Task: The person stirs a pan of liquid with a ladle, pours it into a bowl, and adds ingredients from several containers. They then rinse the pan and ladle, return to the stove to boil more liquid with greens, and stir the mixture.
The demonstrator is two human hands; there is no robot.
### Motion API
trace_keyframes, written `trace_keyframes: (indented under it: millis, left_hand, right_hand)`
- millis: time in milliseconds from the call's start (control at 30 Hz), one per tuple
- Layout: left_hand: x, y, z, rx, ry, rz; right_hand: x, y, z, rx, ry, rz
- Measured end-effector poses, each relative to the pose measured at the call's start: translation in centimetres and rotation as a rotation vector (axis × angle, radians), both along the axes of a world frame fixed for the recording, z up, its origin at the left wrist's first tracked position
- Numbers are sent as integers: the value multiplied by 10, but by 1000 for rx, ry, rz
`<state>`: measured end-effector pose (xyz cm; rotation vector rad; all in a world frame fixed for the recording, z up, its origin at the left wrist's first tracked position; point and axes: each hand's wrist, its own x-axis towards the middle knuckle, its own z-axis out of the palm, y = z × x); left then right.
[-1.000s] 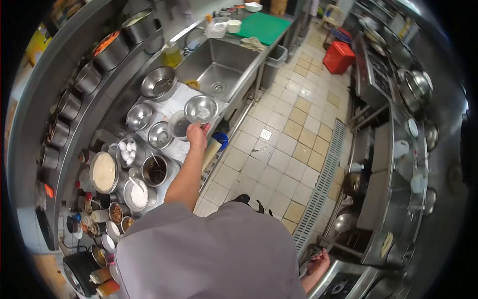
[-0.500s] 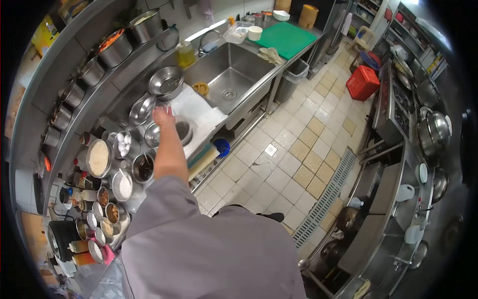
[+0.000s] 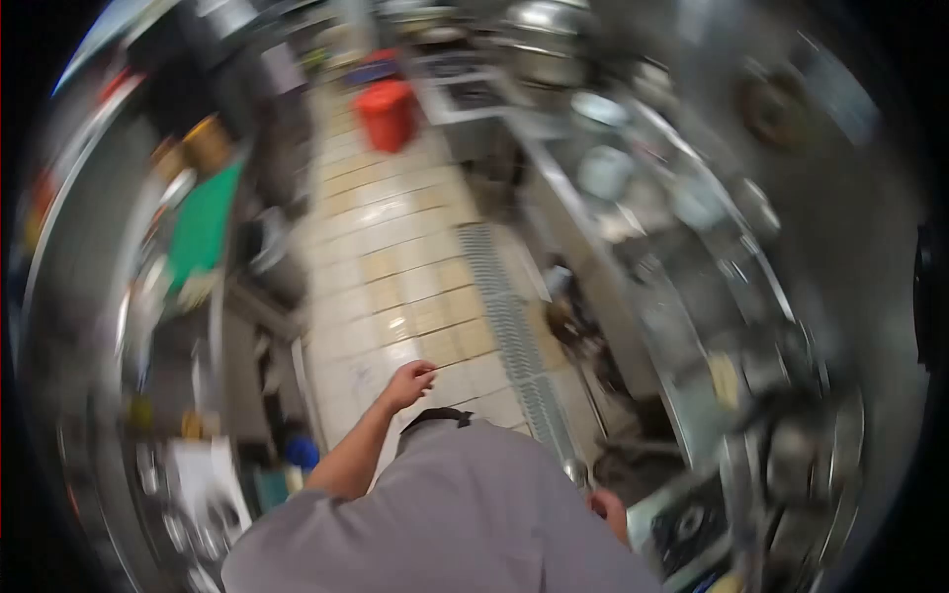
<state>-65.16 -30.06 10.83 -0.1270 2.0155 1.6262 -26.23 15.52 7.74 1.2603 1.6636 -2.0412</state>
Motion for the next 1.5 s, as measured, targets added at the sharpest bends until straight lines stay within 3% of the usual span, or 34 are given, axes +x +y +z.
trace_keyframes:
  millis: [33,67,167,333,367,433,533,567,600,633,667,700,733,767,800,900,967,1000,1033,1100,1167,1233,1300,1367,1400,1433,1500]
  left_hand:
    - [-24,25,-4,-40,35,-126]
    - [-45,56,2,-85,25,-211]
    - [-97,147,18,-122,57,-455]
    - [-161,321,22,-25,106,-761]
    - [-170,361,25,83,81,-776]
    - [-185,448,37,203,51,-839]
    - [-209,570,57,404,-174,-868]
    - [-226,613,65,514,-228,-879]
    - [-233,654,67,612,-316,-912]
    - [-246,695,62,567,-362,-833]
    - [-265,743,50,742,-453,-971]
    - [-268,788,45,728,-441,-908]
    - [-279,841,26,686,-380,-919]
    - [-293,882,26,619,-443,-1005]
    - [-297,916,22,596,-464,-943]
    - [-297,987,17,627,-593,-1176]
    - [-298,1014,-12,632,-675,-1187]
    - [-299,1023,-22,645,-742,-1150]
    - [-288,1009,-10,633,-749,-1168]
    - [-243,942,43,298,-178,-1426]
    - [-248,939,12,301,-41,-1556]
    - [-269,950,-31,307,748,-1765]
    - [-274,934,-14,213,588,-1871]
    - [-274,907,13,-48,915,-2022]
    - [-280,908,-10,64,1098,-2048]
    - [-282,902,-22,45,1081,-2030]
    - [-279,886,-25,263,969,-2288]
  right_hand:
    - [4,18,-28,-122,-44,-27]
    - [-15,-4,27,-80,-19,-132]
    - [20,0,-85,-172,-427,-367]
    - [80,-85,-137,-144,-404,-571]
    - [94,-109,-144,-77,-360,-519]
    - [90,-128,-126,-5,-316,-519]
    - [77,-167,-66,-163,-254,-938]
    - [58,-172,-43,-290,-244,-1183]
    - [42,-181,-5,-283,-138,-1170]
    - [11,-180,20,-216,-370,-1131]
    - [-33,-154,90,-193,-535,-1016]
    - [-65,-148,140,-10,-383,-1051]
    - [-99,-147,202,71,-406,-1175]
    - [-128,-130,258,26,-409,-1134]
    - [-143,-117,296,-82,-273,-1090]
    - [-202,-72,330,97,91,-1154]
    - [-239,-20,314,98,289,-1169]
    - [-254,4,275,18,453,-1208]
    - [-276,37,267,-3,512,-1244]
    - [-314,103,253,-99,600,-1337]
    - [-344,147,243,-182,632,-1396]
    - [-368,176,238,-223,529,-1169]
    - [-378,196,227,-198,429,-1029]
    - [-390,217,212,-174,335,-887]
    - [-398,230,205,-72,212,-767]
    - [-408,244,195,28,98,-634]
    - [-428,280,147,32,111,-517]
